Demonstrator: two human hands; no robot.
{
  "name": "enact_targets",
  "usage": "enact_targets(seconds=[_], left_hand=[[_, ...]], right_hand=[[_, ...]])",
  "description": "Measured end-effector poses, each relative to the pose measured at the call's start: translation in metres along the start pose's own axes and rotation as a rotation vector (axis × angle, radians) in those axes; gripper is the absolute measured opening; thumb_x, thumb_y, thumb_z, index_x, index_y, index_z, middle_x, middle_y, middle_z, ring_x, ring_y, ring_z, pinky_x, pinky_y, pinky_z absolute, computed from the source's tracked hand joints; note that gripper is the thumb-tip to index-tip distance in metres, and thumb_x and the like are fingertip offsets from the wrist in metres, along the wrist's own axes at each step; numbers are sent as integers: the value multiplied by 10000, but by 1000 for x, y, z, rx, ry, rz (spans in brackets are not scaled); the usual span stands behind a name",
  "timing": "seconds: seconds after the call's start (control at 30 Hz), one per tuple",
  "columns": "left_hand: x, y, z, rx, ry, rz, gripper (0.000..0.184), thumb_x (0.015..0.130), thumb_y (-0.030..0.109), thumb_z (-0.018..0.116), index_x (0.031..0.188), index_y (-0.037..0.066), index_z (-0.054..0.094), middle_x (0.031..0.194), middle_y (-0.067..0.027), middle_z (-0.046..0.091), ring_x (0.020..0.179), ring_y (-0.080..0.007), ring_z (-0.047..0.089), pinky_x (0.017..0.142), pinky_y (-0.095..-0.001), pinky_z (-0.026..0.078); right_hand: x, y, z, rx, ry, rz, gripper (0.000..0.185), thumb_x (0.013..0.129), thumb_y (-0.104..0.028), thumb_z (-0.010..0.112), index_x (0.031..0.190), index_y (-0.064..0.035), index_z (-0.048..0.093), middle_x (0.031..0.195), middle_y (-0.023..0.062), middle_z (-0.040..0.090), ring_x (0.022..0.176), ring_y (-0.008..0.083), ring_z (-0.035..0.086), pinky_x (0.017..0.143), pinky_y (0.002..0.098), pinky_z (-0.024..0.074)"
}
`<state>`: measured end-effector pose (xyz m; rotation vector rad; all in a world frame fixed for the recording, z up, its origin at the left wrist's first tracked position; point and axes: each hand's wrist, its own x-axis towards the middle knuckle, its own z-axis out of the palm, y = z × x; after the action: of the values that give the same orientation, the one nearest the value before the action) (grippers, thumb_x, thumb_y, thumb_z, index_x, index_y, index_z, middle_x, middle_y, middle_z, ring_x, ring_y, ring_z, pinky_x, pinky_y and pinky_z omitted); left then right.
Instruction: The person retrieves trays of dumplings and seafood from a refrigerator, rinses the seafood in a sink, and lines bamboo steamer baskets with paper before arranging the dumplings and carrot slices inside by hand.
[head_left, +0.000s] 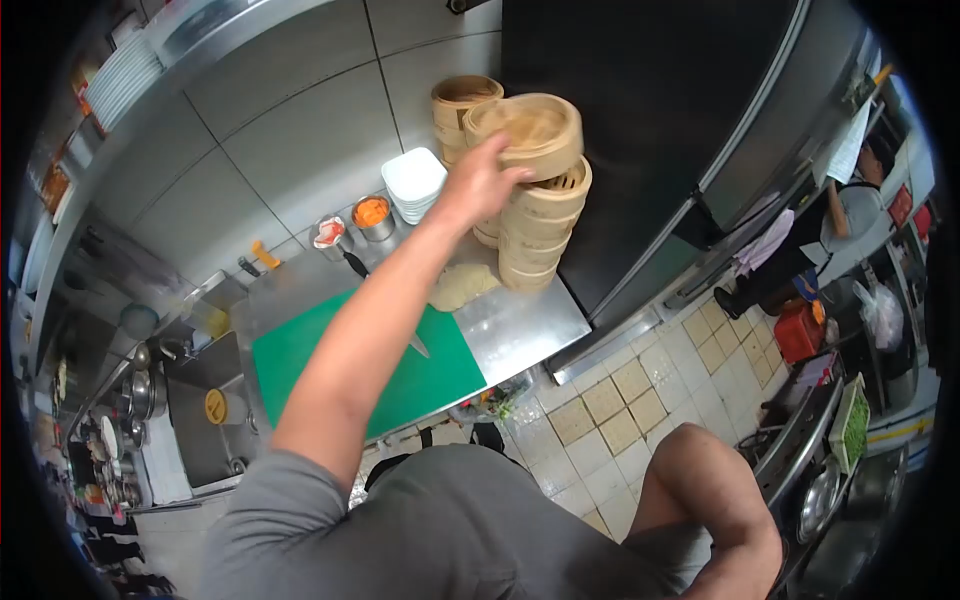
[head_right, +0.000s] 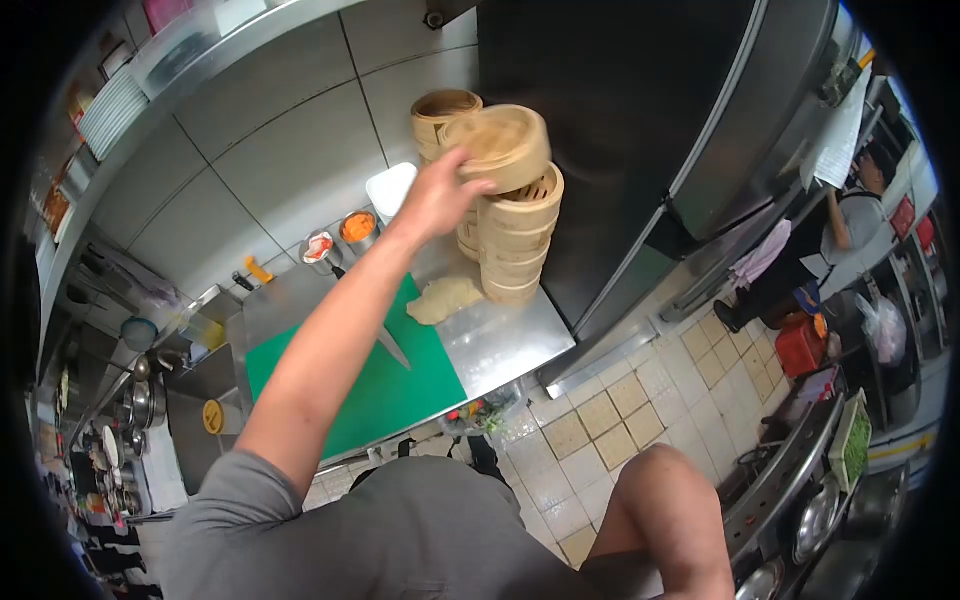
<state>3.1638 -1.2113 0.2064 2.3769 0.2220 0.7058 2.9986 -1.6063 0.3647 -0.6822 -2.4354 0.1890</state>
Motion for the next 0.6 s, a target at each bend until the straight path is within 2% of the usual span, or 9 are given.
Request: enact_targets(seconds=[0.1, 0.13, 0.23, 0.27, 0.3, 0.37, 0.43, 0.53, 0.6], left_hand=[[-66, -40, -61, -110, 94, -129, 446, 917, 124, 788, 1310, -5, 623, 1243, -142, 735, 1134, -189, 687, 952, -360, 551], [-100, -49, -82, -225, 125, -274, 426, 921, 101, 771, 1306, -9, 626, 1253, -138, 730, 1139, -205, 691, 956, -375, 553], [-235, -142, -112, 128, 226, -488, 396, 878, 106, 822, 1200, -33, 637, 1137, -202, 741, 1015, -294, 729, 865, -412, 563], [-298, -182, -119, 206, 196, -453, 390, 860, 106, 833, 1180, -17, 647, 1071, -220, 737, 978, -358, 723, 846, -431, 558], [-354, -202, -119, 285, 184, -559, 390, 846, 111, 835, 1167, -8, 648, 1065, -234, 731, 982, -407, 707, 853, -446, 554], [-453, -234, -103, 406, 126, -824, 359, 841, 124, 831, 1133, 9, 657, 1119, -252, 717, 1067, -444, 672, 921, -477, 539], [-486, -238, -97, 471, 101, -867, 354, 844, 129, 824, 1138, 17, 661, 1143, -254, 714, 1095, -455, 660, 962, -483, 530], [-472, -201, -86, 1340, 179, -642, 383, 884, 191, 790, 1200, 15, 664, 1205, -258, 704, 1168, -469, 639, 1040, -461, 507], [-460, -210, -90, 720, 20, -751, 463, 967, 296, 696, 1330, 16, 633, 1324, -266, 668, 1274, -441, 609, 1136, -504, 433]], right_hand=[[-56, 33, -10, 383, 5, -139, 257, 1013, -290, 559, 1084, -96, 711, 1060, 127, 698, 885, 382, 646, 841, 567, 535], [-83, 55, 41, 455, 677, 54, 284, 960, -260, 597, 1096, -40, 714, 929, 153, 697, 824, 346, 688, 786, 454, 562], [-119, 196, 10, -174, 675, 821, 589, 858, -140, 797, 1372, 43, 575, 1312, 312, 607, 1171, 439, 652, 956, 464, 571], [-120, 243, 26, -604, 745, 1159, 803, 807, -149, 857, 1523, -95, 496, 1529, 316, 454, 1373, 474, 514, 1099, 486, 485], [-130, 283, 32, -868, 670, 1404, 978, 772, -233, 885, 1610, -188, 381, 1595, 320, 343, 1418, 476, 443, 1106, 485, 469], [-156, 340, 37, -887, 736, 1592, 844, 762, -222, 892, 1514, -151, 516, 1581, 343, 349, 1404, 498, 455, 1113, 484, 469], [-181, 356, 44, -858, 794, 1494, 716, 778, -202, 875, 1430, -135, 589, 1583, 348, 346, 1391, 505, 470, 1103, 485, 479], [-143, 335, 51, -823, 782, 1314, 446, 797, -114, 825, 1223, -87, 696, 1571, 343, 377, 1391, 506, 484, 1112, 479, 480], [-130, 329, 106, -828, 653, 1090, 352, 803, -2, 752, 1148, -65, 718, 1530, 325, 459, 1406, 467, 496, 1132, 455, 475]])
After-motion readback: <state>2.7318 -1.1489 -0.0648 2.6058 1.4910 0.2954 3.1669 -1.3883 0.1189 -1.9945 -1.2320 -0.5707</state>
